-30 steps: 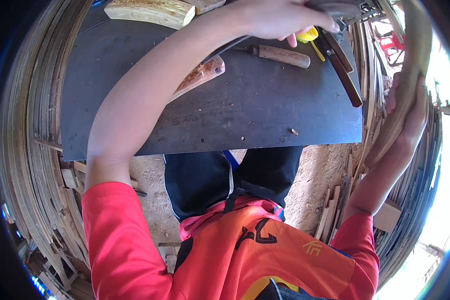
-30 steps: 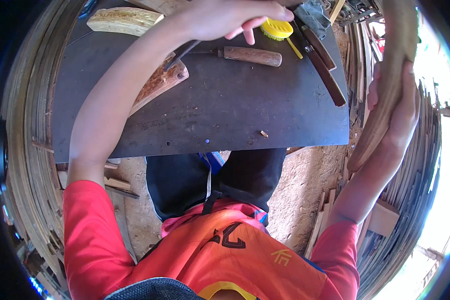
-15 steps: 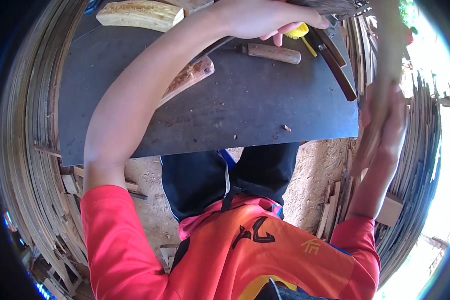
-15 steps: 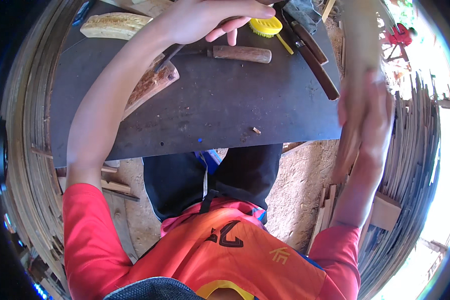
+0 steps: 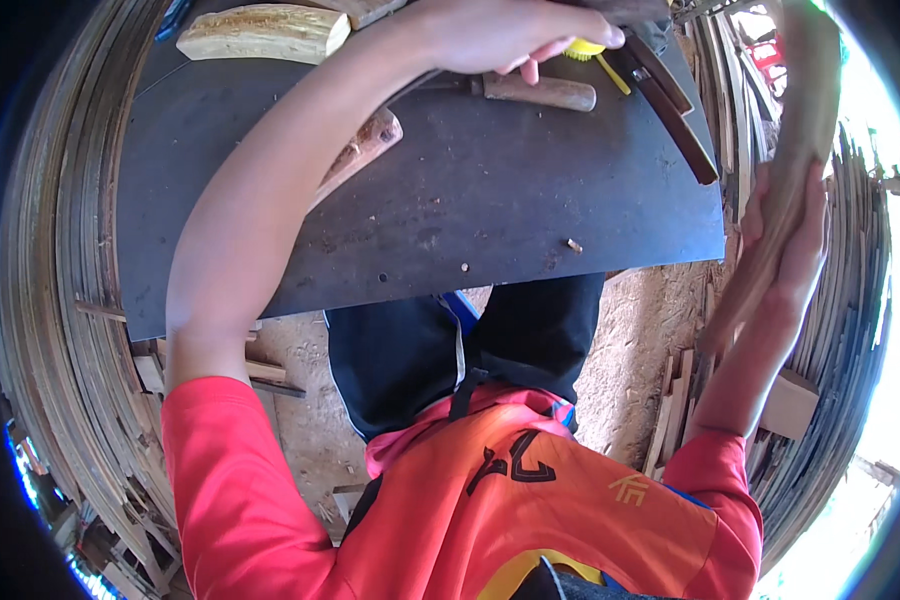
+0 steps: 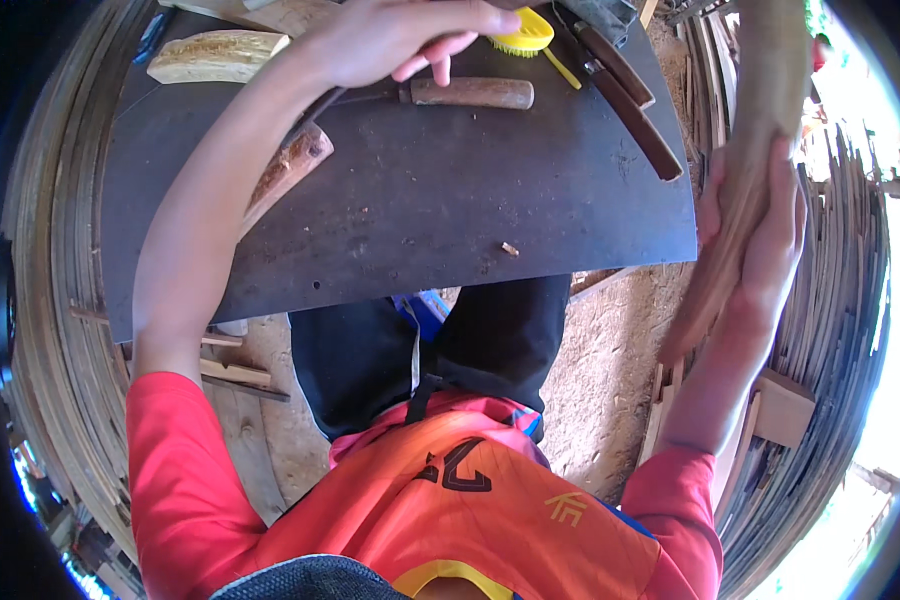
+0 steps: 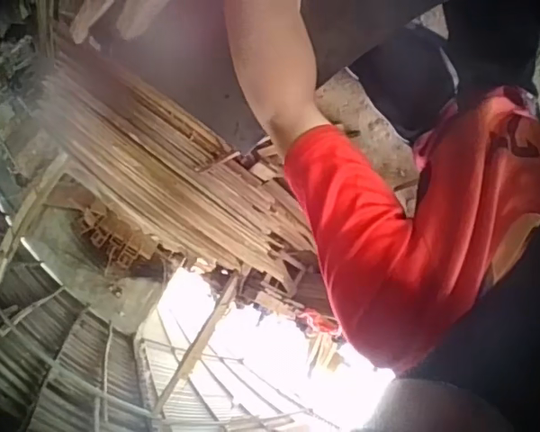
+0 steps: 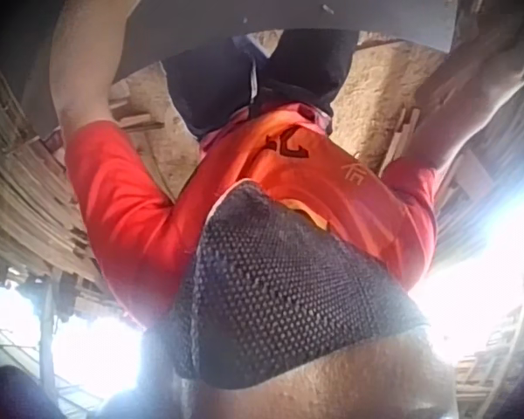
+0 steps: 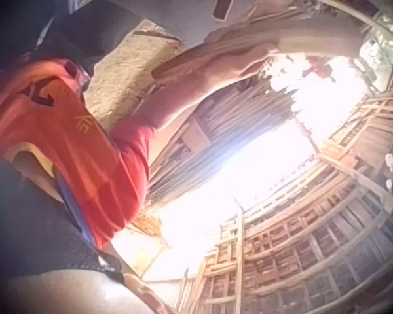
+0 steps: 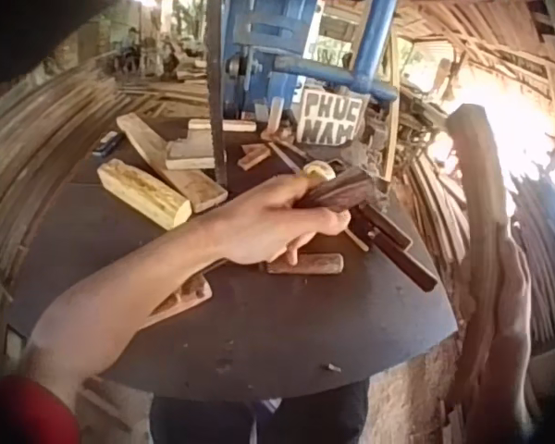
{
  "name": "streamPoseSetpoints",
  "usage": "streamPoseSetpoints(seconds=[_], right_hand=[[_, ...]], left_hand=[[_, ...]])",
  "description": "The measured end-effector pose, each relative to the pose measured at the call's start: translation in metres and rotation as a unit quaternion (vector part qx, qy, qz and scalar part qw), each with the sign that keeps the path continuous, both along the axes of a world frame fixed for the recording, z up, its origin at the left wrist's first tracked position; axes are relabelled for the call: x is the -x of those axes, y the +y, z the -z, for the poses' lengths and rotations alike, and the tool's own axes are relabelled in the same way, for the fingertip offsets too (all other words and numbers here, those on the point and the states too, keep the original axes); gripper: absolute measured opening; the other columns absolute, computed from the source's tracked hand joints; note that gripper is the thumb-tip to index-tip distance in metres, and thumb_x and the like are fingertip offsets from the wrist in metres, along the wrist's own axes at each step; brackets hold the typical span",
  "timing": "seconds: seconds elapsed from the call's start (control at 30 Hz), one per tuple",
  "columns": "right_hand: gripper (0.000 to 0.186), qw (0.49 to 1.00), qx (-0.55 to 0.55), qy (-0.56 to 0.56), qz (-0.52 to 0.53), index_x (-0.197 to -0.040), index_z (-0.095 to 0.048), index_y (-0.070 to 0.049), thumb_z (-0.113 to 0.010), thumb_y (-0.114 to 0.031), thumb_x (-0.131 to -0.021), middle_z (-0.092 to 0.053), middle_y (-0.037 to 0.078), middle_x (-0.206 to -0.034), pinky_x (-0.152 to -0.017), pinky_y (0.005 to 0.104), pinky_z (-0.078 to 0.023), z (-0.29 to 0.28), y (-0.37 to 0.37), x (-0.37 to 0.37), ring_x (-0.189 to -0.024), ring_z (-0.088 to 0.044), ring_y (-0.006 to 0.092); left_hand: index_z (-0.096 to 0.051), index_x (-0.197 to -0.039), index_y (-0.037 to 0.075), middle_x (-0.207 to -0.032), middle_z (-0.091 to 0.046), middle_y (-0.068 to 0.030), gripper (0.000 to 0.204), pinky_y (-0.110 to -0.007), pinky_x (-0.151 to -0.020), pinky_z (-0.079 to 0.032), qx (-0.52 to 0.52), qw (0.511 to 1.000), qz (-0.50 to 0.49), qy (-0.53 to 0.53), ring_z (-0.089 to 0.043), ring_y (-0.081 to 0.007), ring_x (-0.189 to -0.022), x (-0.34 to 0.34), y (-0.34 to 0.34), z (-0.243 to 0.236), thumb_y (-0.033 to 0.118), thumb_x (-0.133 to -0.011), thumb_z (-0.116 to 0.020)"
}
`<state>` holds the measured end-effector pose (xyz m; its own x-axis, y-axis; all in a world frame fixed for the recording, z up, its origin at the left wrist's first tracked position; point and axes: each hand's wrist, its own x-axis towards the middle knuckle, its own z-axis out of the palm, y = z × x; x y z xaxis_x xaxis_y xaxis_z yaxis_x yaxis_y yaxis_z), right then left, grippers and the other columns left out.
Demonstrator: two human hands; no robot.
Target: Chiseling a small piece of wood using a wood chisel and a wooden mallet.
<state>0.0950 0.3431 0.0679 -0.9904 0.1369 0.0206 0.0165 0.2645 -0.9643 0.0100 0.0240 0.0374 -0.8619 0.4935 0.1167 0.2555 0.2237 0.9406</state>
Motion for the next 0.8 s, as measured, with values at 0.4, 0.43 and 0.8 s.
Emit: streamPoseSetpoints(seconds=[0.4,0.43,0.8], right_hand=[[0.047,0.994,-0.03,-0.012,-0.104,-0.104,-0.06,0.001,-0.053,-0.046,-0.104,-0.061,0.01,-0.072,-0.04,0.0271,-0.038,0.02,-0.022,0.015,-0.043,-0.051,0.0144],[0.047,0.991,-0.048,-0.027,-0.123,-0.108,-0.061,0.001,-0.054,-0.046,-0.104,-0.061,0.01,-0.073,-0.039,0.0263,-0.037,0.026,-0.037,0.009,-0.043,-0.051,0.0139],[0.049,0.986,-0.062,0.005,-0.156,-0.115,-0.061,0.003,-0.054,-0.044,-0.105,-0.059,0.01,-0.076,-0.042,0.0267,-0.039,0.018,-0.058,0.015,-0.048,-0.053,0.0131]], left_hand=[[-0.058,-0.088,0.006,-0.055,-0.044,0.0046,0.031,-0.03,-0.057,-0.056,-0.104,0.99,0.086,-0.044,-0.043,-0.0065,-0.037,0.023,-0.02,0.024,0.031,-0.105,-0.056],[-0.058,-0.09,0.005,-0.055,-0.045,0.0045,0.03,-0.03,-0.056,-0.056,-0.098,0.992,0.067,-0.05,-0.043,-0.0065,-0.037,0.021,-0.023,0.024,0.031,-0.105,-0.055],[-0.06,-0.114,0.0,-0.054,-0.048,0.0046,0.033,-0.026,-0.05,-0.054,-0.07,0.994,0.03,0.073,-0.046,-0.0053,-0.038,0.017,-0.03,0.002,0.032,-0.106,-0.057]])
